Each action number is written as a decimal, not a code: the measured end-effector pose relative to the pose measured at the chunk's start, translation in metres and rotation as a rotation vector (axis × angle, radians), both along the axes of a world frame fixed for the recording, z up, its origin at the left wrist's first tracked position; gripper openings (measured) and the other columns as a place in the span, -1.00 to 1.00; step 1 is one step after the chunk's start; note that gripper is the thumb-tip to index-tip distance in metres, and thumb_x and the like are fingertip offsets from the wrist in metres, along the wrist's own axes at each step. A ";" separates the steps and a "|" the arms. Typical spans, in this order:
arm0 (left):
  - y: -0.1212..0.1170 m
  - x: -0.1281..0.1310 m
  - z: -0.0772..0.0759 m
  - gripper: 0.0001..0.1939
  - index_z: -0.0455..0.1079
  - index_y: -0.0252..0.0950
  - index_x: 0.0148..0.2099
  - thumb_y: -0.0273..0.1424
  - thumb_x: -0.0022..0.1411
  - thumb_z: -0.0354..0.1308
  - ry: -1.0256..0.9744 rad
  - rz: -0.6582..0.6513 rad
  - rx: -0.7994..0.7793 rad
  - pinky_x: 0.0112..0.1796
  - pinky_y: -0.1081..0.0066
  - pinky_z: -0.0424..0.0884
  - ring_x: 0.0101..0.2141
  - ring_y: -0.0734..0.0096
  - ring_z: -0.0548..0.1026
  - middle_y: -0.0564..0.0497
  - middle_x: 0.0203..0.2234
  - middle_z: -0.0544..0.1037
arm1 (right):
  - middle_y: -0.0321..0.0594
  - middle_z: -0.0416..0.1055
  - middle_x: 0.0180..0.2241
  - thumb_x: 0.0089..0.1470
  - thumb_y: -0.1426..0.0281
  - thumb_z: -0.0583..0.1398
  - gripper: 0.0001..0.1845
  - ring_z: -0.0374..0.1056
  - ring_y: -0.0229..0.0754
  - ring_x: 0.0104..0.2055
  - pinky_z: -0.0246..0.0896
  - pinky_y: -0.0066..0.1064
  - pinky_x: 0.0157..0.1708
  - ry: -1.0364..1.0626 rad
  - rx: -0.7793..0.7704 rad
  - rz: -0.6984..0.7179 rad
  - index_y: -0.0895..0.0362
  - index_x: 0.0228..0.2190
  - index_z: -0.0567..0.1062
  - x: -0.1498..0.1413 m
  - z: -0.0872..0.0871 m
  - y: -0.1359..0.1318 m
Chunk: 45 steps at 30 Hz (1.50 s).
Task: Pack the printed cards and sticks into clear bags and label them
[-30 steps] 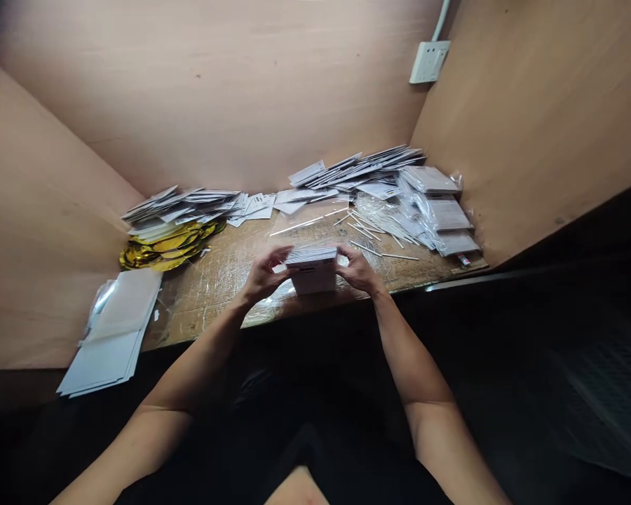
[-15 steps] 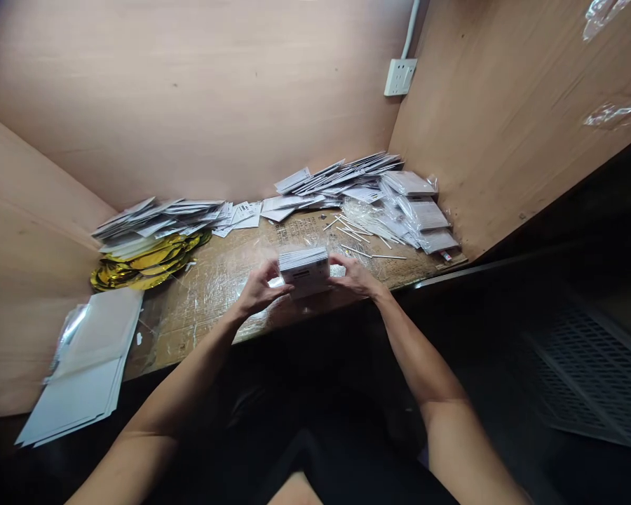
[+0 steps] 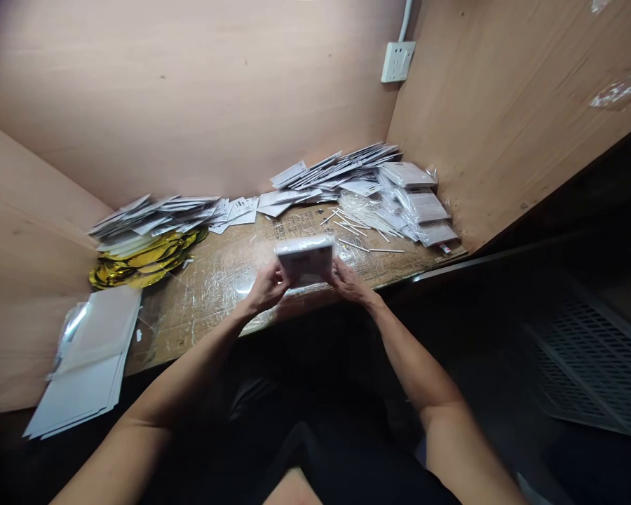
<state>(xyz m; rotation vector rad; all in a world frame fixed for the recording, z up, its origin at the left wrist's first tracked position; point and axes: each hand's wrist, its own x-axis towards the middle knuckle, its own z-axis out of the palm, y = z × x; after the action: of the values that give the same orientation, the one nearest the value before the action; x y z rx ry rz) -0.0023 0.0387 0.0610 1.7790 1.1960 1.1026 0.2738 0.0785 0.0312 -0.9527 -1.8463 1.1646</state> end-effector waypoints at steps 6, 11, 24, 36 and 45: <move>0.018 0.033 0.007 -0.39 0.36 -0.27 0.27 0.05 0.41 0.25 -0.111 0.046 -0.323 -0.22 0.15 0.68 -0.22 0.14 0.66 -0.21 -0.08 0.65 | -0.46 0.43 -0.53 0.04 -0.12 0.47 0.00 0.23 -0.30 -0.67 0.18 -0.50 -0.70 0.236 -0.476 -0.177 0.02 0.32 0.28 0.008 0.019 -0.025; 0.065 0.043 -0.001 -0.20 0.15 -0.28 0.55 -0.03 0.45 0.22 0.435 0.115 0.096 0.43 -0.08 0.24 0.53 -0.17 0.14 -0.37 0.55 0.13 | -0.41 0.47 -0.56 -0.08 0.16 0.52 0.07 0.27 -0.28 -0.65 0.10 -0.56 -0.76 0.104 -0.557 -0.346 0.14 0.35 0.25 0.019 0.009 -0.019; 0.115 0.075 -0.009 -0.17 -0.02 -0.31 0.66 0.04 0.56 -0.21 0.914 -0.062 0.051 0.50 -0.22 -0.14 0.59 -0.30 -0.17 -0.19 0.64 -0.09 | 0.06 0.55 -0.16 0.36 0.37 0.14 -0.73 0.44 0.17 -0.02 0.34 0.06 0.13 -0.357 0.372 -0.750 0.12 -0.01 0.57 0.031 -0.011 -0.088; 0.109 0.074 -0.025 -0.08 -0.09 -0.24 0.68 0.12 0.50 -0.09 0.924 -0.133 0.153 0.47 -0.31 -0.34 0.57 -0.49 -0.34 -0.09 0.66 -0.14 | -0.04 0.52 -0.15 0.38 0.58 0.08 -0.66 0.30 0.02 -0.06 0.16 -0.16 -0.05 -0.645 0.469 0.024 0.14 -0.13 0.66 -0.012 -0.009 -0.064; 0.111 0.074 -0.032 -0.09 -0.03 -0.26 0.67 0.12 0.49 -0.08 0.877 -0.112 0.202 0.47 -0.30 -0.33 0.57 -0.50 -0.30 -0.11 0.65 -0.10 | 0.02 0.49 -0.08 0.41 0.45 0.14 -0.78 0.25 0.07 -0.05 0.10 -0.10 -0.02 -0.751 0.562 0.037 0.13 -0.17 0.61 -0.016 0.006 -0.039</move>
<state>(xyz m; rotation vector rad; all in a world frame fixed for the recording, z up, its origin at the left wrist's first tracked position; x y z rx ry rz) 0.0714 0.1492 0.0286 2.5727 1.4614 0.3531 0.2578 0.0397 0.0373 -1.0913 -2.5840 0.2345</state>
